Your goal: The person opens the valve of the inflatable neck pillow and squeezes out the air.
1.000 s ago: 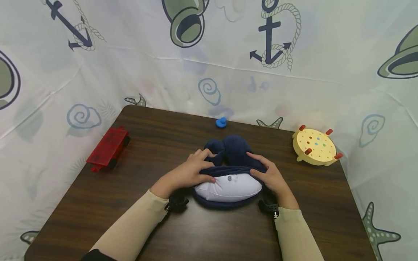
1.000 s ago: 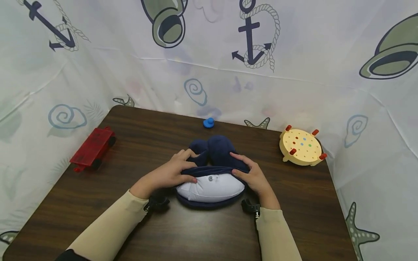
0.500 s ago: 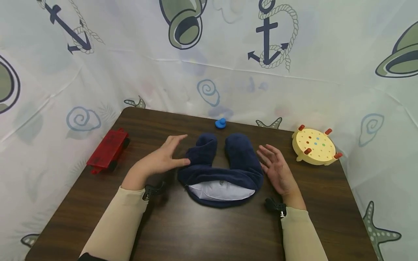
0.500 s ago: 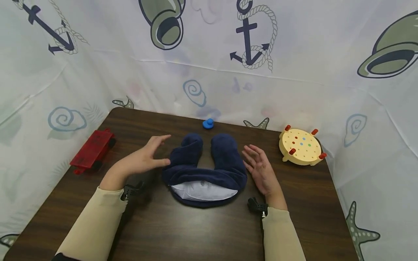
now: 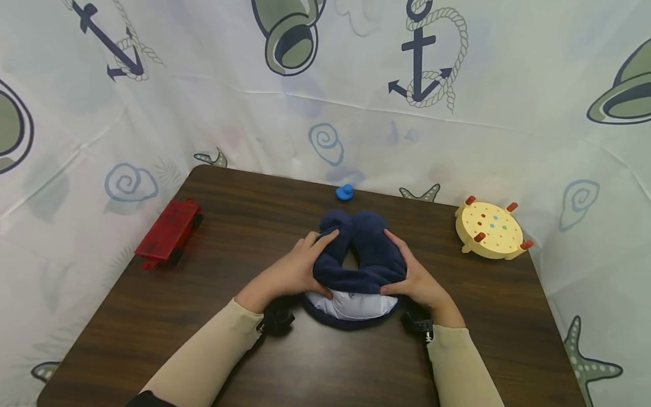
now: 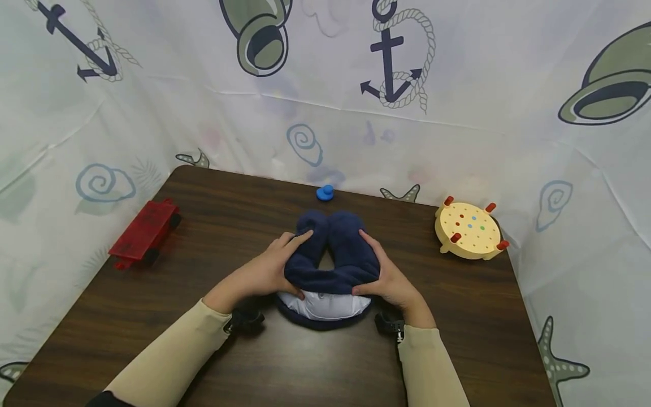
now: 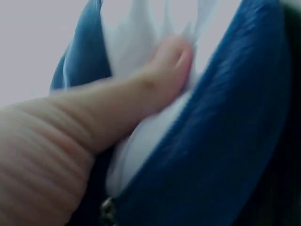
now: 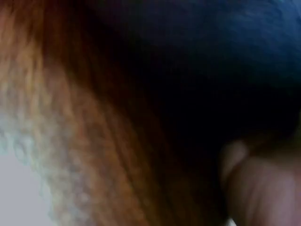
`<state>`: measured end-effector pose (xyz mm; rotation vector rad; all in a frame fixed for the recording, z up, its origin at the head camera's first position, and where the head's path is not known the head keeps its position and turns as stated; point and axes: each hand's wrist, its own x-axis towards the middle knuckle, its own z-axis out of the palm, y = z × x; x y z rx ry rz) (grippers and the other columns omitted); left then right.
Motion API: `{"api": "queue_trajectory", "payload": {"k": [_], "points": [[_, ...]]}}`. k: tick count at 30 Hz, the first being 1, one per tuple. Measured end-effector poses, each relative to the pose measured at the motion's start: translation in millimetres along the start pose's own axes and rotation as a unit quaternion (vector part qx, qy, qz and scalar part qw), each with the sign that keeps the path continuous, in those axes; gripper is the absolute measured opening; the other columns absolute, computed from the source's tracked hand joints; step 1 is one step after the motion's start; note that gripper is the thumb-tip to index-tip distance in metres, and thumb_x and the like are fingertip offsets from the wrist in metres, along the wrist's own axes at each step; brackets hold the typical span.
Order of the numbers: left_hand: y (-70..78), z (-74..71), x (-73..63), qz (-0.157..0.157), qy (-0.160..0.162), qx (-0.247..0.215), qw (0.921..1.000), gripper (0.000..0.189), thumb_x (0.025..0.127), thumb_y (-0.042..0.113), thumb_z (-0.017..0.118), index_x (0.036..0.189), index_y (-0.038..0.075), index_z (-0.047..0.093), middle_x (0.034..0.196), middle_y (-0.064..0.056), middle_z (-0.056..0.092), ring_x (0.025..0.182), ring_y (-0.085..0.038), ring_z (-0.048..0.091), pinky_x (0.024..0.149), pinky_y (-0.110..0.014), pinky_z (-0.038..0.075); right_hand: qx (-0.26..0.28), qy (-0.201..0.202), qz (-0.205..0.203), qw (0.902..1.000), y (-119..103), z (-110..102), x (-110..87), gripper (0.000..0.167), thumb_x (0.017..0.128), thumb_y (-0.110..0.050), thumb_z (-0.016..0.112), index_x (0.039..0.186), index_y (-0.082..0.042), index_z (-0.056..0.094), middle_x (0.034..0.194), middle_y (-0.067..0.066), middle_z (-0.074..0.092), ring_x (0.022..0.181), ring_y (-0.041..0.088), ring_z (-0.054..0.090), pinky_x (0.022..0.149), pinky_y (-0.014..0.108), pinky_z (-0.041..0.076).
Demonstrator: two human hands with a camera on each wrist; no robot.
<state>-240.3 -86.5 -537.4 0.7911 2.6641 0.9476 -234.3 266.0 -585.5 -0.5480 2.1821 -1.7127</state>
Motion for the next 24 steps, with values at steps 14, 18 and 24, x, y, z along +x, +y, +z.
{"api": "queue_trajectory", "payload": {"k": [14,18,24], "points": [[3.2,-8.3,0.2,-0.012,0.098,-0.082,0.9917,0.036,0.078,0.031,0.101,0.11,0.029,0.083,0.105,0.004,0.063,0.094,-0.017,0.061,0.085,-0.037,0.053,-0.025,0.079,-0.01,0.9965,3.4,-6.0,-2.5,0.059,0.107,-0.013,0.07,0.162,-0.028,0.052,0.174,-0.002,0.042,0.163,0.029,0.033,0.132,0.047,0.03],[-0.4,-12.8,-0.1,0.025,0.072,-0.042,0.9962,0.02,0.09,0.032,0.091,0.104,0.02,0.084,0.118,-0.003,0.068,0.108,-0.023,0.066,0.095,-0.043,0.055,0.025,0.079,-0.018,0.9964,3.2,-2.2,-3.0,0.047,0.117,-0.024,0.05,0.164,-0.022,0.049,0.177,0.003,0.035,0.168,0.036,0.016,0.13,0.073,0.007],[-11.6,-11.2,2.7,0.035,0.014,-0.045,0.9983,0.036,0.091,0.042,0.087,0.122,0.026,0.08,0.149,-0.014,0.053,0.14,-0.037,0.054,0.113,-0.056,0.05,0.061,0.05,-0.081,0.9936,7.4,-4.8,-4.7,0.084,0.102,-0.066,0.063,0.165,-0.013,0.046,0.185,0.008,0.01,0.17,0.043,-0.003,0.126,0.08,-0.004]]}}
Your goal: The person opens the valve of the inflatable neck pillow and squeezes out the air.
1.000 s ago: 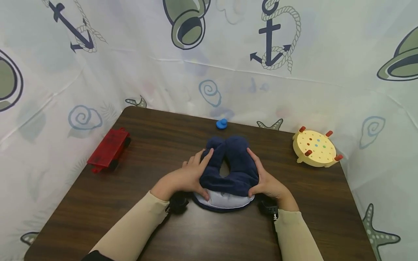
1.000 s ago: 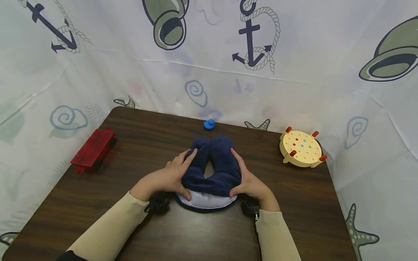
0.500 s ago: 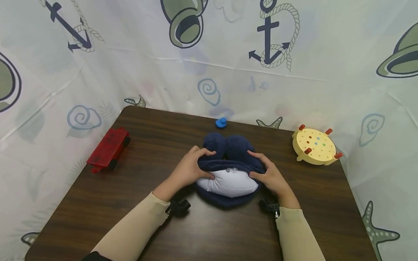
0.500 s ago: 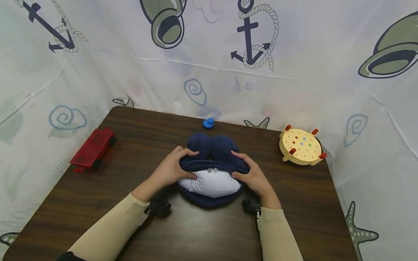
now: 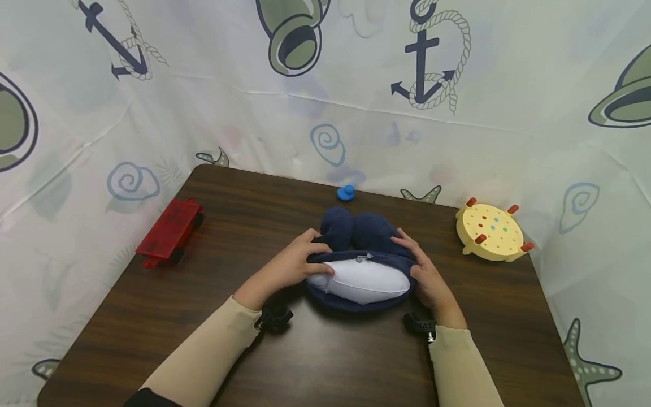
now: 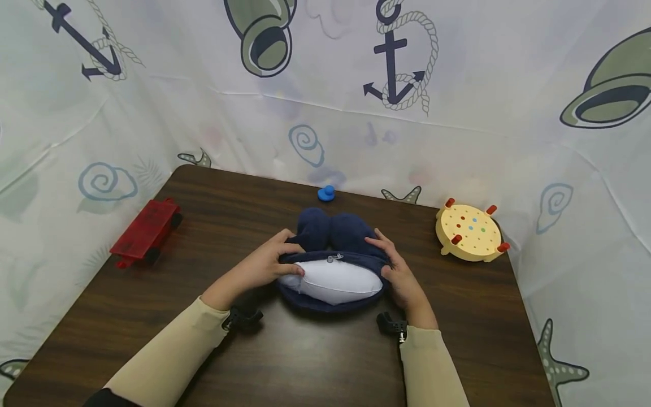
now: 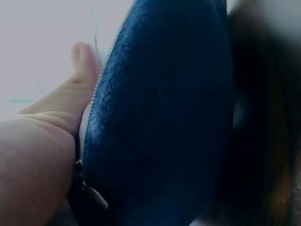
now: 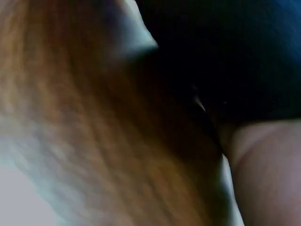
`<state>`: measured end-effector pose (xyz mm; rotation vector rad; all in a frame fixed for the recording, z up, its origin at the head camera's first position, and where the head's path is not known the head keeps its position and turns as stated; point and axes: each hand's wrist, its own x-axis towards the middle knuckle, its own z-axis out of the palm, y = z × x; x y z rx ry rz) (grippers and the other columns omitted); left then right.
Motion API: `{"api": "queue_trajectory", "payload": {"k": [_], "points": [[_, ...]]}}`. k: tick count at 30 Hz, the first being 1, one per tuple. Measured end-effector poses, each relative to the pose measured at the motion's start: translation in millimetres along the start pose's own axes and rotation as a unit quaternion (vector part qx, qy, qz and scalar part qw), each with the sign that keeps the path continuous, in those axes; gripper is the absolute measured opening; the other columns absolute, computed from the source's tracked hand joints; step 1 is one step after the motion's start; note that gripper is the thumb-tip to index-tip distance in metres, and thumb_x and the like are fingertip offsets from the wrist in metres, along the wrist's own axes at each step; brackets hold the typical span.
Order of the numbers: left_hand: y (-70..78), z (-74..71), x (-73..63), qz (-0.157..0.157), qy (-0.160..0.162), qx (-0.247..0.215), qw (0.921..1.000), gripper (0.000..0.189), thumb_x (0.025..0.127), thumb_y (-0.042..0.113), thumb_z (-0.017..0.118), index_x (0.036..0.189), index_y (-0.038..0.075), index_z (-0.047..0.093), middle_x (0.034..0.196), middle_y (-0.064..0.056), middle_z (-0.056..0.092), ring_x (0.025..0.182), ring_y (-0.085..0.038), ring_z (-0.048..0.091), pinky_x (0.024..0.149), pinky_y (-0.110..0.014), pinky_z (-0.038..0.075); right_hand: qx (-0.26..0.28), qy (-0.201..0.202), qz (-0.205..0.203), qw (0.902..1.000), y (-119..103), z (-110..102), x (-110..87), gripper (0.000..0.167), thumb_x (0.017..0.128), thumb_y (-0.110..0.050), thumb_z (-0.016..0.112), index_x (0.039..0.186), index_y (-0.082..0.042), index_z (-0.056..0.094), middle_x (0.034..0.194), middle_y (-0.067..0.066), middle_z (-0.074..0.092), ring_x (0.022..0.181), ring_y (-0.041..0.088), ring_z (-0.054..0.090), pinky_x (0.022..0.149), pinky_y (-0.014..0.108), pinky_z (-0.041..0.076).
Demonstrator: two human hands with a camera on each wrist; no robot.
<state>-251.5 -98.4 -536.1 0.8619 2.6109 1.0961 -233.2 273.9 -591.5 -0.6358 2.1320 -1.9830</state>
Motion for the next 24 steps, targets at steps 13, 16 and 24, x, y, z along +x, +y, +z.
{"api": "queue_trajectory", "payload": {"k": [13,16,24], "points": [[-9.9,4.4,0.8,-0.084,-0.033,-0.021,0.9957,0.065,0.083,0.07,0.086,0.137,0.037,0.071,0.171,-0.017,0.031,0.158,-0.045,0.03,0.116,-0.072,0.041,-0.096,0.026,0.043,0.9941,-6.8,5.3,4.4,0.04,0.095,-0.007,0.083,0.134,-0.013,0.074,0.166,0.008,0.048,0.156,0.034,0.038,0.129,0.055,0.026],[-11.8,5.9,1.9,-0.079,-0.014,-0.023,0.9965,0.068,0.085,0.063,0.088,0.139,0.023,0.075,0.168,-0.022,0.035,0.156,-0.045,0.036,0.117,-0.066,0.044,-0.078,0.035,0.031,0.9959,-6.5,6.2,3.7,0.025,0.097,-0.003,0.08,0.121,-0.007,0.075,0.159,0.009,0.053,0.149,0.028,0.045,0.123,0.033,0.034],[-9.6,10.2,3.3,-0.011,0.034,-0.025,0.999,0.028,0.086,0.043,0.093,0.106,0.025,0.085,0.114,-0.011,0.051,0.1,-0.023,0.05,0.088,-0.038,0.047,-0.066,0.038,0.008,0.9971,-6.9,9.2,3.4,0.01,0.098,-0.001,0.077,0.107,-0.005,0.073,0.152,0.01,0.053,0.143,0.026,0.047,0.117,0.024,0.038]]}}
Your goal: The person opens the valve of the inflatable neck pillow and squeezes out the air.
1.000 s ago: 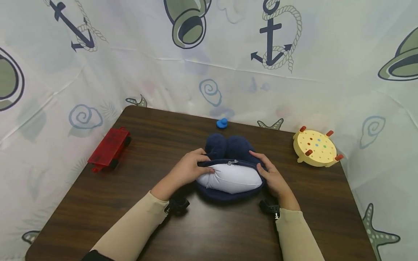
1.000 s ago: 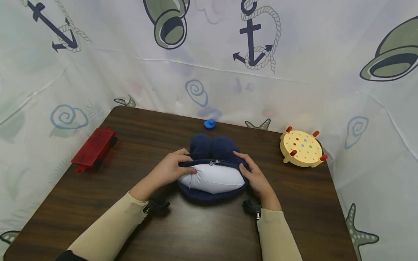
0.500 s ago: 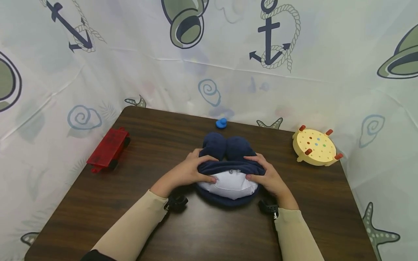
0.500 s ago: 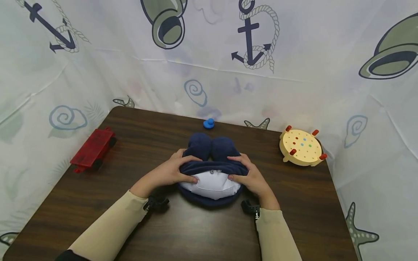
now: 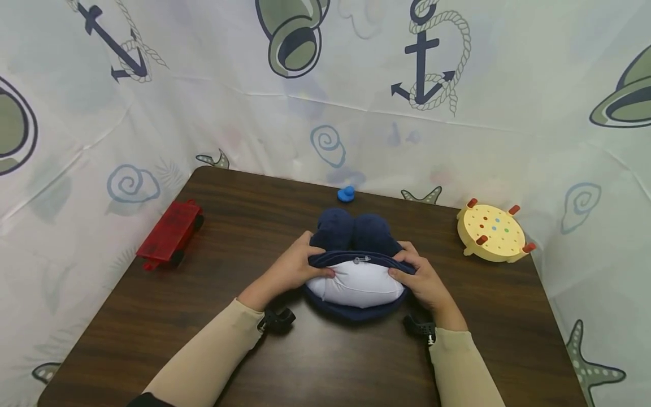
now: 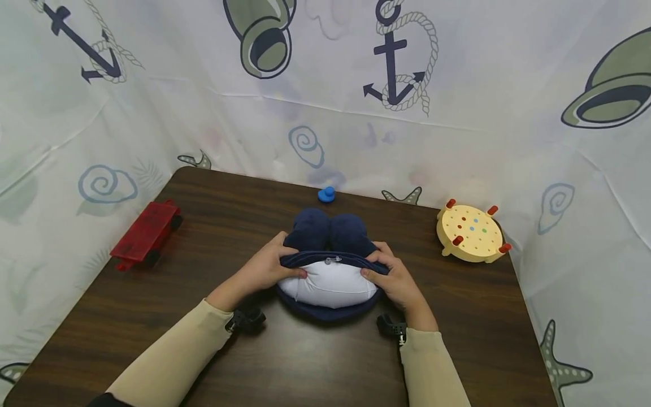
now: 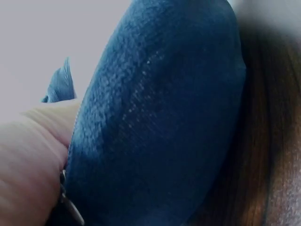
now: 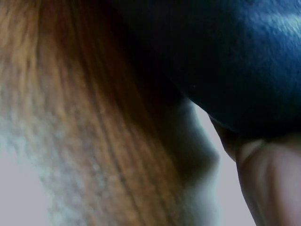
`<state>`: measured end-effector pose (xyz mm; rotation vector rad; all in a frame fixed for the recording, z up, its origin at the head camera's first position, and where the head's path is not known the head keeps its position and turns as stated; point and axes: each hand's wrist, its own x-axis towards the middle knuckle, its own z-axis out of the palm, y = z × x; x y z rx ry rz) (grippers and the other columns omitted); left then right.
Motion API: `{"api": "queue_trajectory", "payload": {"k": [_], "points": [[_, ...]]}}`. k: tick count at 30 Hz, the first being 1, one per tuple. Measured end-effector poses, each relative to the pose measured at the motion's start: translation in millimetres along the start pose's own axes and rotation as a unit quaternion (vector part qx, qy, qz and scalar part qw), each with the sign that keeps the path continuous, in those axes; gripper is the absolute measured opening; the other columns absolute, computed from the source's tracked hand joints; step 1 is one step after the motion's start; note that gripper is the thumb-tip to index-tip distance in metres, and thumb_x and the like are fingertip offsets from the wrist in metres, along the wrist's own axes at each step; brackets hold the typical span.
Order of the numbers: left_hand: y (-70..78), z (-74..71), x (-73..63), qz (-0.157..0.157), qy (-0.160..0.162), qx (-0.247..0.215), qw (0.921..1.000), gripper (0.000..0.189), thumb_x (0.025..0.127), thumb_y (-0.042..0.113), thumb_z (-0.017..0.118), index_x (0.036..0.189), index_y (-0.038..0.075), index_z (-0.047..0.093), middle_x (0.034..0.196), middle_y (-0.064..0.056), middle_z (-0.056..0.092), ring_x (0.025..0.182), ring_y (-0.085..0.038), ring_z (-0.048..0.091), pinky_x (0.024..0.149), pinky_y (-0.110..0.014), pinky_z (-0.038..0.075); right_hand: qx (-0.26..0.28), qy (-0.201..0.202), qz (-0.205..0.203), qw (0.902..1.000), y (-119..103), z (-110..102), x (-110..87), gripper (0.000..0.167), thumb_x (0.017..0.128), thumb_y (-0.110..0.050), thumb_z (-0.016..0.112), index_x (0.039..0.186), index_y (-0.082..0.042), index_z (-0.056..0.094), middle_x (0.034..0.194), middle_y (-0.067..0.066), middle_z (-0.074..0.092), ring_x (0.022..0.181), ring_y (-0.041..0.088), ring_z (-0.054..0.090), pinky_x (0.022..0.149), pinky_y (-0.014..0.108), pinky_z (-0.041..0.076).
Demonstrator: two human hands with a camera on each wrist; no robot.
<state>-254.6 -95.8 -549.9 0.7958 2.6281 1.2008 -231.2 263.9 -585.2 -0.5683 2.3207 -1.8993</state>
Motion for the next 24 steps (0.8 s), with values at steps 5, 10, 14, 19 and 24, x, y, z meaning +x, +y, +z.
{"api": "queue_trajectory", "payload": {"k": [5,10,14,19,24], "points": [[3.7,-0.5,-0.4,0.023,0.005,0.012,0.9997,0.018,0.089,0.037,0.091,0.102,0.024,0.086,0.117,-0.009,0.055,0.105,-0.021,0.051,0.092,-0.037,0.047,-0.005,0.004,-0.008,0.9999,-0.5,1.4,0.3,0.008,0.098,0.001,0.076,0.102,-0.004,0.073,0.15,0.009,0.052,0.142,0.027,0.047,0.116,0.024,0.038],[3.0,-5.4,-1.7,-0.019,-0.042,-0.007,0.9989,0.033,0.091,0.042,0.089,0.115,0.019,0.085,0.145,-0.023,0.052,0.134,-0.037,0.051,0.109,-0.054,0.048,0.006,0.0,-0.009,0.9999,0.8,1.5,0.1,0.007,0.098,0.001,0.076,0.103,-0.003,0.073,0.151,0.012,0.052,0.143,0.027,0.047,0.116,0.025,0.038],[-3.1,-7.9,-2.9,-0.063,-0.106,-0.018,0.9922,0.078,0.088,0.06,0.087,0.146,0.012,0.07,0.172,-0.031,0.026,0.159,-0.05,0.027,0.124,-0.069,0.034,0.034,-0.002,-0.003,0.9994,4.4,0.4,-2.5,0.016,0.097,0.004,0.075,0.112,0.0,0.073,0.16,0.014,0.051,0.15,0.024,0.046,0.119,0.023,0.037],[-9.2,-9.9,-2.4,-0.053,-0.142,-0.028,0.9881,0.086,0.087,0.07,0.079,0.152,0.016,0.065,0.177,-0.026,0.019,0.16,-0.049,0.021,0.125,-0.072,0.029,0.05,-0.022,-0.005,0.9985,7.0,0.0,-3.8,0.012,0.105,-0.001,0.067,0.117,-0.001,0.07,0.17,0.013,0.043,0.157,0.021,0.038,0.121,0.022,0.035],[-8.8,-9.6,-3.9,-0.047,-0.126,-0.033,0.9903,0.062,0.106,0.059,0.065,0.152,0.018,0.066,0.178,-0.022,0.021,0.164,-0.045,0.021,0.127,-0.069,0.028,0.043,-0.022,0.003,0.9988,3.7,0.8,-0.1,0.013,0.111,-0.008,0.06,0.115,-0.001,0.069,0.172,0.011,0.04,0.16,0.023,0.034,0.122,0.026,0.034]]}}
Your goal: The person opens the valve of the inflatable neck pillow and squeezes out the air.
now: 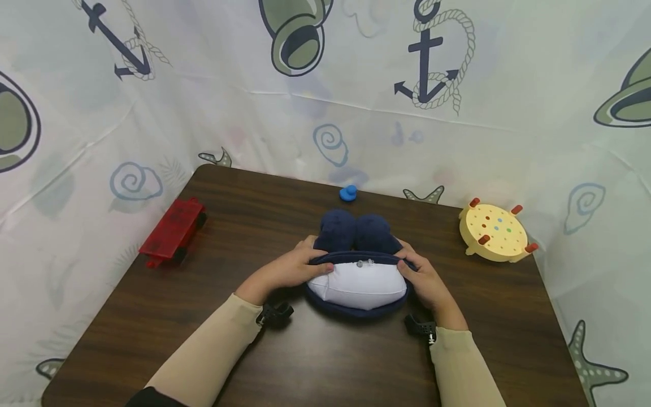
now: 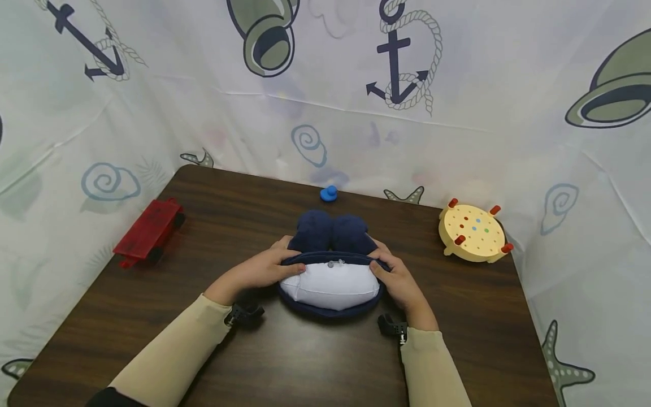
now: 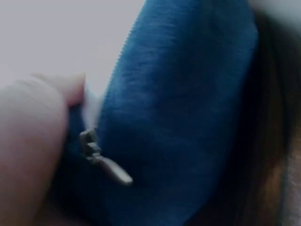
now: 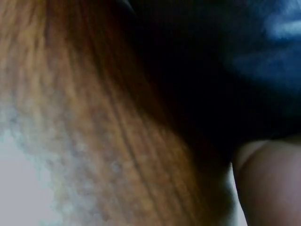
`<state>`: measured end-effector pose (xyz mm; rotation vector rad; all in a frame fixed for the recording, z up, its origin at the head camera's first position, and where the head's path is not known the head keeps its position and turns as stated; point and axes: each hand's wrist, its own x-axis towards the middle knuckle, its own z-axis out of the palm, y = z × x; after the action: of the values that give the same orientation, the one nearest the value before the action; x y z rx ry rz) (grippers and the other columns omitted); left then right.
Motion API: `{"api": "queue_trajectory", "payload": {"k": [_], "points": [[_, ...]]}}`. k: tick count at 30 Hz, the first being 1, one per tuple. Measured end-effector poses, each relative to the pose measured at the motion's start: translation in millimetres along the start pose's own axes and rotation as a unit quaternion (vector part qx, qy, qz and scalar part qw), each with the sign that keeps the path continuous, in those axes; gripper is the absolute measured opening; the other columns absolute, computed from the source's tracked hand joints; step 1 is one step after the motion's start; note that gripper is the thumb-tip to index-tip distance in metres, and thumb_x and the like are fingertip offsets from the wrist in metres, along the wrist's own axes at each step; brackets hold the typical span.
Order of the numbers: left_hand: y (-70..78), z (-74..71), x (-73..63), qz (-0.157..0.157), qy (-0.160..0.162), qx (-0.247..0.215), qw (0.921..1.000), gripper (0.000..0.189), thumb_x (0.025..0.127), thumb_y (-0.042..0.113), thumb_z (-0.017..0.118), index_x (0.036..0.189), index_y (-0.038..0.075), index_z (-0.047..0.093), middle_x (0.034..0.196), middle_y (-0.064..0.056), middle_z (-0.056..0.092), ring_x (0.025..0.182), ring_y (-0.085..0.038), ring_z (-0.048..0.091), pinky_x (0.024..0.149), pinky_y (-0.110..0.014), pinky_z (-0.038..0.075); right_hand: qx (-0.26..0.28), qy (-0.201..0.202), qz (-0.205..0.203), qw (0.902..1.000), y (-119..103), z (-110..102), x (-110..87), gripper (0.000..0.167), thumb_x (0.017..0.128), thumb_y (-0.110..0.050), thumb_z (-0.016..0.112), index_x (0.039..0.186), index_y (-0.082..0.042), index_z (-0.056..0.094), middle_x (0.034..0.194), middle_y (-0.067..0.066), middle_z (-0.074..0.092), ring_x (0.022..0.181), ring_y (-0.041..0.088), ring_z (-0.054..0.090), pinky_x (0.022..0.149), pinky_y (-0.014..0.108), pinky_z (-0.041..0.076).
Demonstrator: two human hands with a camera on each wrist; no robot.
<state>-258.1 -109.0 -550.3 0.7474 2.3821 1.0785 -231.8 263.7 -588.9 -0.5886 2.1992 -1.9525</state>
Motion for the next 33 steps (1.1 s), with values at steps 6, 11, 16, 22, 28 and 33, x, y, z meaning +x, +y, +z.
{"api": "queue_trajectory", "payload": {"k": [6,11,16,22,28,33], "points": [[2.6,3.6,-1.1,-0.049,0.012,0.002,0.9987,0.073,0.112,0.064,0.045,0.162,0.012,0.053,0.182,-0.021,0.016,0.17,-0.041,0.01,0.133,-0.065,0.019,-0.017,0.021,0.013,0.9996,-5.1,1.7,-0.6,0.03,0.107,-0.007,0.066,0.137,-0.007,0.068,0.177,0.004,0.037,0.165,0.027,0.027,0.13,0.049,0.022],[7.1,1.3,-2.2,-0.048,0.021,0.033,0.9981,0.068,0.115,0.057,0.041,0.162,0.009,0.053,0.178,-0.021,0.031,0.168,-0.041,0.022,0.134,-0.063,0.021,0.019,-0.01,-0.03,0.9993,-4.6,0.8,0.7,0.019,0.105,0.006,0.062,0.115,-0.001,0.076,0.182,0.008,0.024,0.17,0.033,0.012,0.132,0.057,0.011],[6.5,0.6,-0.8,-0.051,0.027,0.049,0.9972,0.067,0.115,0.056,0.042,0.161,0.009,0.054,0.175,-0.022,0.035,0.166,-0.042,0.029,0.133,-0.063,0.024,-0.027,-0.017,-0.001,0.9995,-4.3,-0.1,0.9,0.022,0.109,-0.006,0.063,0.123,-0.007,0.08,0.183,-0.004,0.022,0.17,0.032,0.008,0.128,0.077,0.002],[4.7,4.6,0.7,-0.028,0.003,0.043,0.9987,0.071,0.096,0.07,0.071,0.148,0.022,0.066,0.175,-0.027,0.03,0.166,-0.048,0.021,0.127,-0.07,0.03,-0.136,-0.058,0.033,0.9884,-4.0,0.5,0.9,0.046,0.11,-0.022,0.065,0.156,-0.031,0.062,0.183,-0.011,0.012,0.17,0.035,0.002,0.124,0.084,0.006],[0.5,10.9,3.6,-0.03,0.045,0.006,0.9985,0.07,0.108,0.069,0.05,0.147,0.015,0.07,0.175,-0.033,0.026,0.166,-0.052,0.017,0.129,-0.073,0.023,-0.093,-0.032,0.018,0.995,-3.4,1.5,1.7,0.039,0.109,-0.017,0.067,0.147,-0.023,0.07,0.183,-0.008,0.02,0.17,0.034,0.007,0.125,0.084,0.005],[-2.8,11.1,6.2,0.009,0.06,0.03,0.9977,0.046,0.115,0.053,0.044,0.137,0.024,0.073,0.166,-0.033,0.041,0.161,-0.055,0.029,0.125,-0.073,0.029,-0.02,-0.024,-0.009,0.9995,-1.9,1.6,1.2,0.019,0.106,-0.002,0.066,0.12,-0.002,0.078,0.183,-0.002,0.019,0.171,0.035,0.002,0.127,0.081,0.001]]}}
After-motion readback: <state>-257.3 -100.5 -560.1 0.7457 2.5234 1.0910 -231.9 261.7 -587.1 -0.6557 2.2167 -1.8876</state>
